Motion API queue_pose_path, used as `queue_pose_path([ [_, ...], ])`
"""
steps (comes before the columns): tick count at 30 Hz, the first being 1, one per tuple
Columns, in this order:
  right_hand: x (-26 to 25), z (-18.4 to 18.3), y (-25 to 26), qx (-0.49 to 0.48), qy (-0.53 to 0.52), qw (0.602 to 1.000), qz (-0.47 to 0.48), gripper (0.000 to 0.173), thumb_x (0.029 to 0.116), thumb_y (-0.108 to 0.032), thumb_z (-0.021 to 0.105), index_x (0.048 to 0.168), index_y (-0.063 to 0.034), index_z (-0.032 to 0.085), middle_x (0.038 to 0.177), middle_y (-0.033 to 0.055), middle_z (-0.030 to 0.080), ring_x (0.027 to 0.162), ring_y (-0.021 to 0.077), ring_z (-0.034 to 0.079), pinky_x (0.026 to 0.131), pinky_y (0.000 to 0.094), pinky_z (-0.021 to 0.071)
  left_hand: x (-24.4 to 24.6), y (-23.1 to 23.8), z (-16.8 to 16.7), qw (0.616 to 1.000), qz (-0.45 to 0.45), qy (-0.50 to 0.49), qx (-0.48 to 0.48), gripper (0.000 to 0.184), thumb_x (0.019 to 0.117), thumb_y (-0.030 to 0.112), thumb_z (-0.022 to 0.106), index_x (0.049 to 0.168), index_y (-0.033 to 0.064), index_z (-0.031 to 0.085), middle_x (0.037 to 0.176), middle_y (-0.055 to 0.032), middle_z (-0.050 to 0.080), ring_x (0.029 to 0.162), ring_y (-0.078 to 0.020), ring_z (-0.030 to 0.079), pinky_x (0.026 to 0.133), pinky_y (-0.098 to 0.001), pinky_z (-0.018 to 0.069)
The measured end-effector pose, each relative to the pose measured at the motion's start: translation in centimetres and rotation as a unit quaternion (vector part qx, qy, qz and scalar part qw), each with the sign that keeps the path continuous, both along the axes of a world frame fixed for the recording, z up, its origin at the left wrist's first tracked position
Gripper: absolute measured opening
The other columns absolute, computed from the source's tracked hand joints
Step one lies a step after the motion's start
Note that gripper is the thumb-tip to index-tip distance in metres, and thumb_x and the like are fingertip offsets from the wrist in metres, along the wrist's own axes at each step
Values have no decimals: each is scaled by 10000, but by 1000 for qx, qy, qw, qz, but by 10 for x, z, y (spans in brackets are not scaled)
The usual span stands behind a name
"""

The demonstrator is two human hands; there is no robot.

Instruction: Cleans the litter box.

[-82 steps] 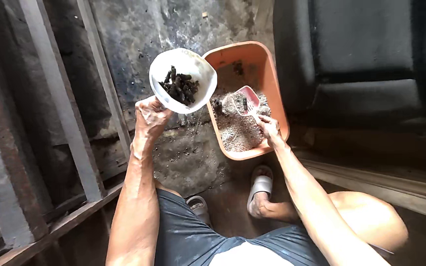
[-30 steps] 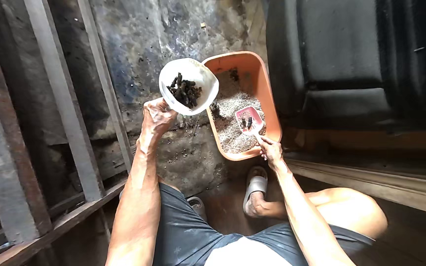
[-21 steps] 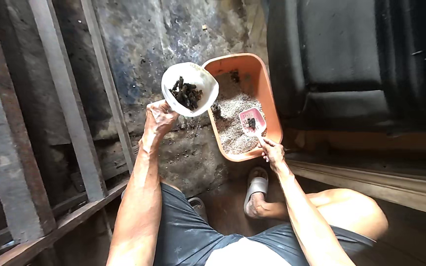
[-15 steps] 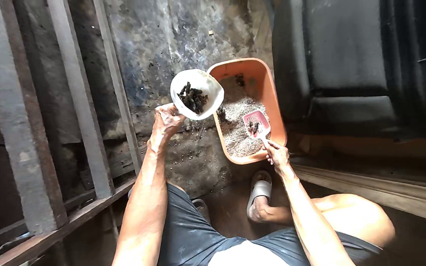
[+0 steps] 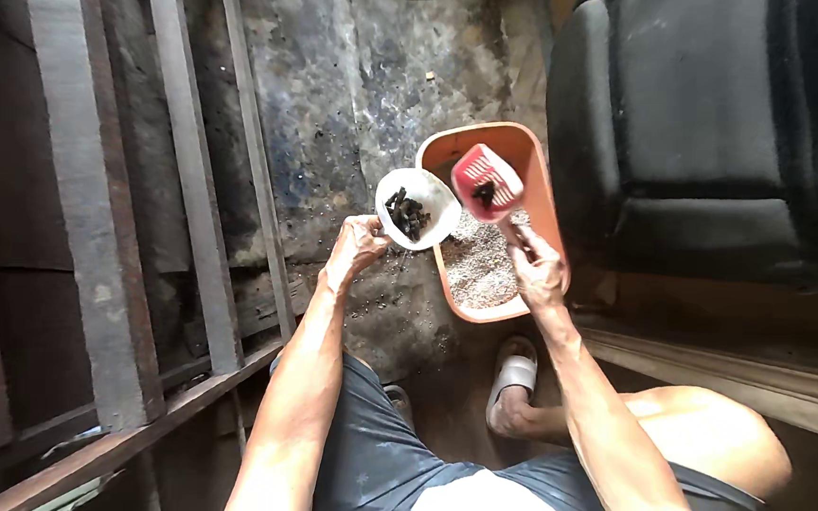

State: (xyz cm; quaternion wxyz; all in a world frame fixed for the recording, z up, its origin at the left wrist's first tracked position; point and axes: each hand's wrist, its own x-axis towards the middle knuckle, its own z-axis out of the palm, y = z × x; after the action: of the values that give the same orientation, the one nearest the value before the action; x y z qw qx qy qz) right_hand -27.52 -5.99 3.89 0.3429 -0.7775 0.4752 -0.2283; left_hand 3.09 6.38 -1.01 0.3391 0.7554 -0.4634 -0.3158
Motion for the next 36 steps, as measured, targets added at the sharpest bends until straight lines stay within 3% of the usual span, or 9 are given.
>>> queue_pose_path([
  [5, 34, 2, 21, -79, 9, 994, 69, 347, 962, -82, 705, 1294, -181, 730, 1171, 115, 704, 974, 254, 699, 812, 474, 580, -9, -10, 3, 1000, -7, 14, 3, 170, 911, 202, 746, 955, 39, 754, 908, -125, 740, 862, -236, 711, 849, -500, 555],
  [10, 21, 6, 8, -42, -32, 998, 16, 348, 974, -45, 656, 1316, -96, 700, 1239, 137, 694, 1085, 249, 690, 935, 431, 573, -1, -8, 0, 999, 27, 21, -9, 175, 897, 213, 741, 962, 50, 749, 886, -108, 735, 816, -203, 705, 810, -481, 563],
  [14, -17, -8, 2, -2, 51, 997, -53, 394, 1056, -271, 589, 1435, -167, 606, 1275, 121, 692, 1080, 293, 695, 923, 519, 569, 12, -2, 3, 997, 77, 13, -28, 171, 895, 221, 740, 961, 64, 751, 893, -79, 735, 810, -147, 692, 801, -427, 563],
  [17, -43, -35, 2, 75, 133, 986, -64, 298, 1063, -307, 556, 1283, -152, 682, 1050, 198, 711, 892, 396, 684, 759, 638, 533, 18, 2, 11, 993, 115, -13, -29, 175, 883, 222, 751, 928, 54, 741, 850, -75, 718, 770, -131, 667, 775, -407, 542],
  [20, -49, -50, 7, 142, 197, 968, -64, 264, 1045, -261, 565, 1177, -107, 733, 986, 218, 715, 883, 417, 682, 761, 657, 514, 22, 4, 14, 990, 134, -28, -30, 188, 883, 220, 754, 926, 39, 729, 847, -73, 711, 763, -113, 653, 773, -387, 535],
  [22, -48, -56, 10, 155, 218, 961, -63, 257, 1038, -230, 565, 1176, -101, 739, 998, 224, 718, 903, 425, 686, 780, 666, 513, 22, 5, 15, 989, 137, -37, -41, 178, 884, 220, 741, 912, 46, 720, 810, -48, 686, 721, -87, 620, 736, -357, 514],
  [28, -35, -64, 5, 156, 241, 957, -39, 259, 1017, -213, 565, 1199, -104, 714, 1064, 259, 696, 968, 470, 668, 762, 682, 505, 18, 5, 18, 988, 130, -62, -47, 186, 894, 217, 743, 927, 34, 734, 839, -76, 709, 754, -108, 646, 761, -368, 526],
  [32, -12, -60, -4, 152, 282, 947, -23, 249, 1022, -185, 555, 1176, -75, 716, 1076, 271, 698, 1013, 486, 663, 771, 696, 495, 18, 9, 19, 988, 132, -67, -52, 177, 896, 231, 735, 891, 55, 718, 783, -32, 673, 703, -70, 604, 713, -335, 498],
  [36, -20, -72, 0, 187, 228, 955, -25, 272, 1031, -207, 553, 1214, -80, 708, 1090, 270, 695, 1000, 480, 660, 800, 688, 500, 18, 14, 23, 987, 141, -57, -60, 143, 894, 208, 729, 914, 67, 735, 806, -20, 699, 715, -38, 623, 721, -300, 513],
])
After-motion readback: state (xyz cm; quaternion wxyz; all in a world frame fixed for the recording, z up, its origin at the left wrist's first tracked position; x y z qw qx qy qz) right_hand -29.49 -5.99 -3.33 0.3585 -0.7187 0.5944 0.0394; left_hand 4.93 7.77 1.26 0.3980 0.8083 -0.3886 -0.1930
